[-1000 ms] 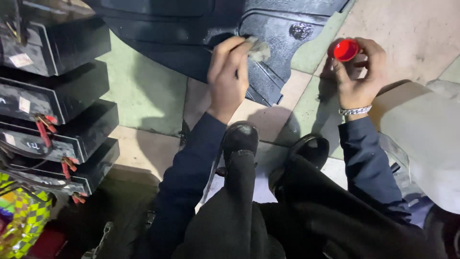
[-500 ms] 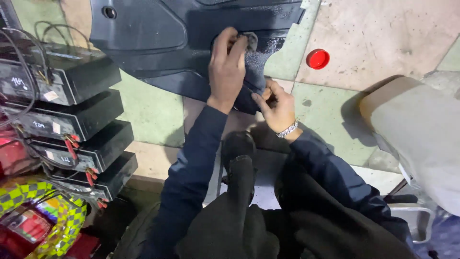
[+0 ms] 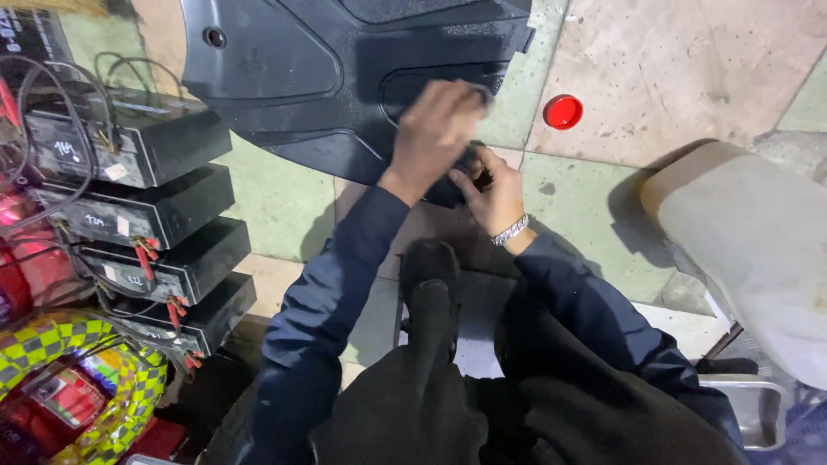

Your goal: Cleaning and preparing a motorcycle plastic fairing using a cloth, cleaning solution, and scissors.

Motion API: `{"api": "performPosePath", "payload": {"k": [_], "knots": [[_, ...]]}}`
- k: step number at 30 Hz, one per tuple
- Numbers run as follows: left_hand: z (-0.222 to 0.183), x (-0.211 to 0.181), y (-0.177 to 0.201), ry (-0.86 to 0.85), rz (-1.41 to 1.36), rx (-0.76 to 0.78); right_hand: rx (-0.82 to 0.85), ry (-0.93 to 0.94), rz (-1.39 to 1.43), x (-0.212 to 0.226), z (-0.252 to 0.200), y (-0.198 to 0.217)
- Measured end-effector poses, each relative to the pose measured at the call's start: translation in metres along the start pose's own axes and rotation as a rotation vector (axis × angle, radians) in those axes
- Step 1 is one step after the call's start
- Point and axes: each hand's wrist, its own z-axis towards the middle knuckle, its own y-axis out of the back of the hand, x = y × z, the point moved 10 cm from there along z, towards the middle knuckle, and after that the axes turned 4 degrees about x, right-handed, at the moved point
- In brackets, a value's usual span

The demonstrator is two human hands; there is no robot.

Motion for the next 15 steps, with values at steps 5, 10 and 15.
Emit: {"api": "performPosePath", "payload": {"k": [5, 10, 15], "knots": [[0.021, -0.017, 0.024, -0.135, 0.061, -0.161, -0.006, -0.015, 0.021, -0.003, -0.001, -0.002], [-0.006, -0.002, 0.033, -0.096, -0.025, -0.013, -0.021, -0.09, 0.098, -0.016, -0.001, -0.005], [0.002, -0.043, 0.022, -0.147, -0.039, -0.023, -0.072, 0.006, 0.123, -0.016, -0.012, 0.002]]}}
